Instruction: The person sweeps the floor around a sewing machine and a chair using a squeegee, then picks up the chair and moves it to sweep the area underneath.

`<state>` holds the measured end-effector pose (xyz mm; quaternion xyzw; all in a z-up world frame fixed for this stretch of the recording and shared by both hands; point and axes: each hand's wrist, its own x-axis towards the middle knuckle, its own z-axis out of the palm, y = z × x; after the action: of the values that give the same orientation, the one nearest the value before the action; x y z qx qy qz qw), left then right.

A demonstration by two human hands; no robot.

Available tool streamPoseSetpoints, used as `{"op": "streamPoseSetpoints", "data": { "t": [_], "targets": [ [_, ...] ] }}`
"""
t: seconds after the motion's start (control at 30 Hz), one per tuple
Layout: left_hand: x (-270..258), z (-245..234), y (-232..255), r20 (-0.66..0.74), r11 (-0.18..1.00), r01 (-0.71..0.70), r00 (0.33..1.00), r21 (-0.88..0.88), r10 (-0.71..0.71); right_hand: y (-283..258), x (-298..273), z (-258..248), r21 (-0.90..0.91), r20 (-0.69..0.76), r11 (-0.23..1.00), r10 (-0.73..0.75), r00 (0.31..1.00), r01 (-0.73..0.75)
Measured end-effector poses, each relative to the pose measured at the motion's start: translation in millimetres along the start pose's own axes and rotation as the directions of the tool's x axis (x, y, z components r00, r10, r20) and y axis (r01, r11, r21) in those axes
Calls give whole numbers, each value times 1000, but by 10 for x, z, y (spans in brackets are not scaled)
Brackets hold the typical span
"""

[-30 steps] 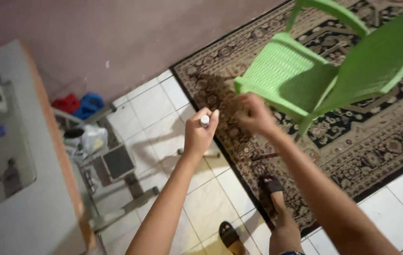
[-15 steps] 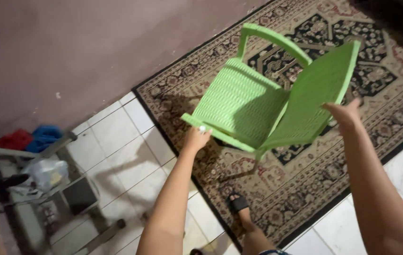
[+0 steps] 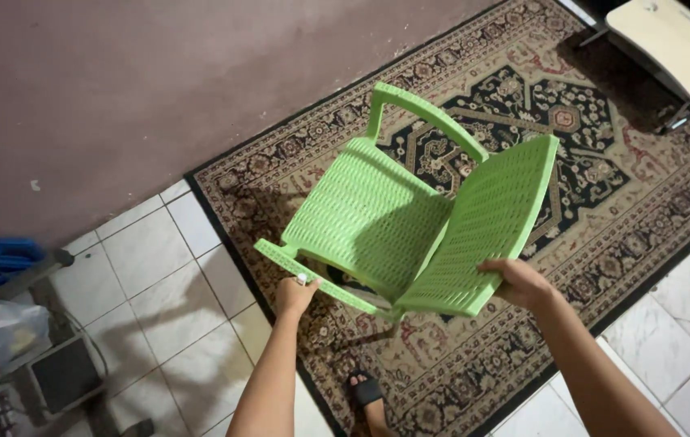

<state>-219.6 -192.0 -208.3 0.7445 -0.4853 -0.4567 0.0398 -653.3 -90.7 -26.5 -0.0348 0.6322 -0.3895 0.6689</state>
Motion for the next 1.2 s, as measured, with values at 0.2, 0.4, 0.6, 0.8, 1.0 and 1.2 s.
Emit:
{"op": "streamPoseSetpoints", "data": {
  "t": [0.2, 0.4, 0.6, 0.8, 1.0, 1.2],
  "targets": [
    [159, 106, -210, -240, 981, -94, 969, -170, 52, 57, 311, 4, -91, 97, 980, -169, 981, 178],
    [-34, -208, -344, -260, 912, 1, 958, -410, -118, -361, 200, 659, -248, 43, 954, -163, 986, 168],
    [-575, -754, -593, -438, 874, -152, 896, -462, -75, -617, 180, 1244, -227, 259, 956, -127, 957, 189],
    [-786, -1545, -880, -577, 825, -202, 798, -528, -174, -723, 292, 2115, -310, 320, 916, -153, 935, 256],
    [-924, -2277, -1662, -560, 676, -247, 775, -694, -292, -499, 431, 3345, -392, 505, 873, -61, 861, 291],
    [-699, -2582, -2966, -452, 343, -351, 845, -871, -284, 30, 746, 4685, -459, 536, 853, 41, 843, 250]
  ]
}}
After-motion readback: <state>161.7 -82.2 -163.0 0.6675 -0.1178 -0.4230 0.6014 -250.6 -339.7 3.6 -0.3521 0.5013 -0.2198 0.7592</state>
